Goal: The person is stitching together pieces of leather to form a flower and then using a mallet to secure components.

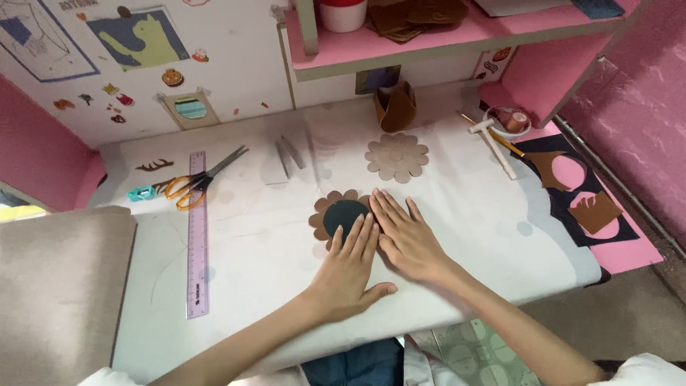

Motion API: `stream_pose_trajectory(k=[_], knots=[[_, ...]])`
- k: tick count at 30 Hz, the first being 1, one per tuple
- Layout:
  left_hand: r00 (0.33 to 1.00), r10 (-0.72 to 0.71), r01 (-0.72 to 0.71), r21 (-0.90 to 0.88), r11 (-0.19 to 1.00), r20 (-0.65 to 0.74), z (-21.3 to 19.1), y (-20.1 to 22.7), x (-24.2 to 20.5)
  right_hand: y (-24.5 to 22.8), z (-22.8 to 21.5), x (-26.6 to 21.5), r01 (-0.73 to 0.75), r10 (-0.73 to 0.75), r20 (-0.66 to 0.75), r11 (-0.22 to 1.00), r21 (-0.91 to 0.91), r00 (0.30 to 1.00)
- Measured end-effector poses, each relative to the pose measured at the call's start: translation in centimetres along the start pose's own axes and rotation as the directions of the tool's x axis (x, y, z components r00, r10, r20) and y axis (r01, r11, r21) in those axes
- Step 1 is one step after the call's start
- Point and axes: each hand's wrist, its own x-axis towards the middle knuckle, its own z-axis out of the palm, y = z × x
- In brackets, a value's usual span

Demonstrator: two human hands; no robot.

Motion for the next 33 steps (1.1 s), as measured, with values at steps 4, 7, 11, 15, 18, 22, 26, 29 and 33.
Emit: stream_pose_trajectory(k=[4,7,11,15,18,22,26,29,33], knots=[[0.945,0.117,-0.201,-0.258,0.945,-0.307,2.2,-1.4,-0.8,2.3,1.4,0.9,0.019,0.012,-0.137,0.975,0.221,0.991],[0.903,-0.054,-0.213,-0.555,0.804,-0.425,2.7,-3.6,-0.5,2.3,0.9,0.7,0.005,0.079,-0.167,0.892,0.452,0.983],[0.752,-0.396,0.136,-0.465,0.875,-0.527,0.8,-7.8,0.4,0.0,1.1,0.9,0.106,-0.023,-0.404,0.977,0.186,0.914],[0.805,-0.303,0.218,-0.221,0.951,-0.511,1.7,-11.1,1.3,-1.8,1.0,2.2,0.294,-0.276,-0.462,0.955,-0.035,0.843],[0.824,-0.283,0.228,-0.171,0.959,-0.491,2.6,-12.0,1.8,-1.1,2.1,4.3,0.318,-0.311,-0.363,0.947,-0.042,0.878],[0.830,-0.340,0.273,-0.208,0.939,-0.443,1.6,-11.5,1.6,-1.8,1.6,4.9,0.269,-0.276,-0.305,0.961,-0.068,0.911],[0.774,-0.468,0.309,-0.392,0.867,-0.426,1.1,-11.6,1.0,-2.5,1.5,4.9,0.261,-0.287,-0.309,0.957,-0.123,0.907],[0.694,-0.558,0.317,-0.504,0.804,-0.455,0.5,-11.9,0.8,-2.4,1.6,4.9,0.268,-0.288,-0.319,0.957,-0.108,0.903],[0.636,-0.662,0.367,-0.600,0.711,-0.396,0.9,-12.5,0.9,-3.1,0.4,4.5,0.280,-0.283,-0.351,0.958,-0.061,0.893]])
